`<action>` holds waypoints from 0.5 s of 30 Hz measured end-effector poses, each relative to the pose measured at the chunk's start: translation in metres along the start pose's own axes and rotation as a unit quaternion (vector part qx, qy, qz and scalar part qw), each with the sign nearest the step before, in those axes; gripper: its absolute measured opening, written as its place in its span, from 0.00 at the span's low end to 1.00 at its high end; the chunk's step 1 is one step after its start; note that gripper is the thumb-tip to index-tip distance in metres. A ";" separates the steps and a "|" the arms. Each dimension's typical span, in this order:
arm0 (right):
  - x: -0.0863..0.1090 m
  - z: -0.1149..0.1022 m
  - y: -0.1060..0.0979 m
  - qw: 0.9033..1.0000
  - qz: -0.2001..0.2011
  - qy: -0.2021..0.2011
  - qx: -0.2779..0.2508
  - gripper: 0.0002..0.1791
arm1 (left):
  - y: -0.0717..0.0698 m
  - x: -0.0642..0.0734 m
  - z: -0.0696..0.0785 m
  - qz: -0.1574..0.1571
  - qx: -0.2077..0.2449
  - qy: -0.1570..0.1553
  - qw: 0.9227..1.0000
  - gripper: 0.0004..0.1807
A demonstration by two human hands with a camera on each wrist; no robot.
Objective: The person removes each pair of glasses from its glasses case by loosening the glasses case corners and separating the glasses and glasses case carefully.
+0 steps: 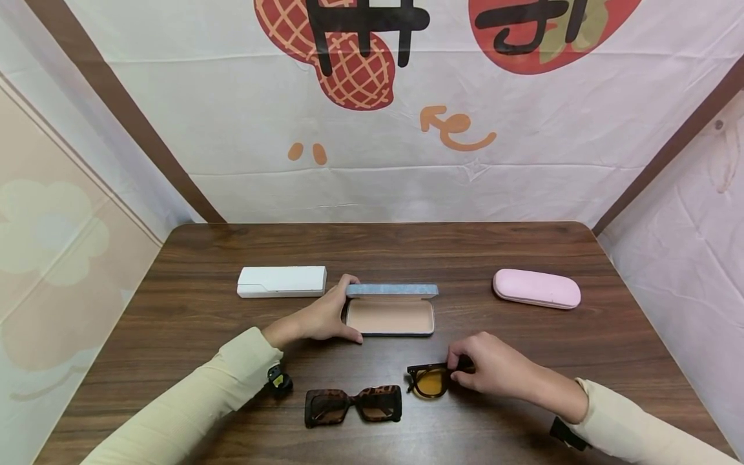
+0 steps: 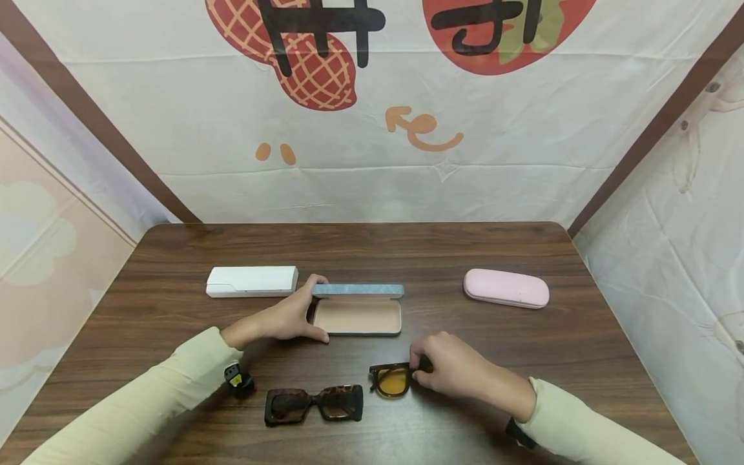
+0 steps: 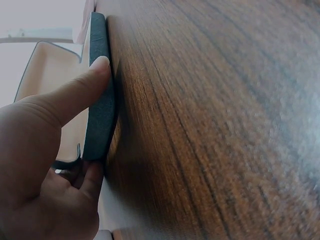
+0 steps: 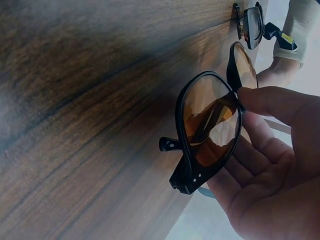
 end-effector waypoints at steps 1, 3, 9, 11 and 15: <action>0.000 0.000 0.000 1.000 0.000 0.000 -0.001 0.10 | 0.000 0.000 0.000 0.000 0.000 0.001 1.000 0.53; 0.001 0.001 0.001 1.000 0.000 0.001 -0.004 0.10 | 0.000 0.000 0.000 0.001 0.000 0.002 1.000 0.53; 0.003 0.001 0.004 1.000 -0.002 0.003 -0.006 0.10 | 0.000 0.000 0.001 0.002 -0.001 0.006 1.000 0.53; 0.003 0.002 0.005 1.000 -0.004 0.004 -0.005 0.10 | 0.000 0.000 0.000 0.001 -0.001 0.005 1.000 0.53; 0.004 0.002 0.008 1.000 -0.006 0.002 -0.002 0.10 | 0.000 0.000 -0.001 0.000 -0.003 0.003 1.000 0.53</action>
Point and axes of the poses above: each hand's wrist, its own x-axis away from the middle knuckle, its own y-axis out of the palm, z = x × y, the point moved 10 cm from there along -x, towards the middle knuckle, and after that the axes turned 3 degrees about x, right-handed, at the moved point
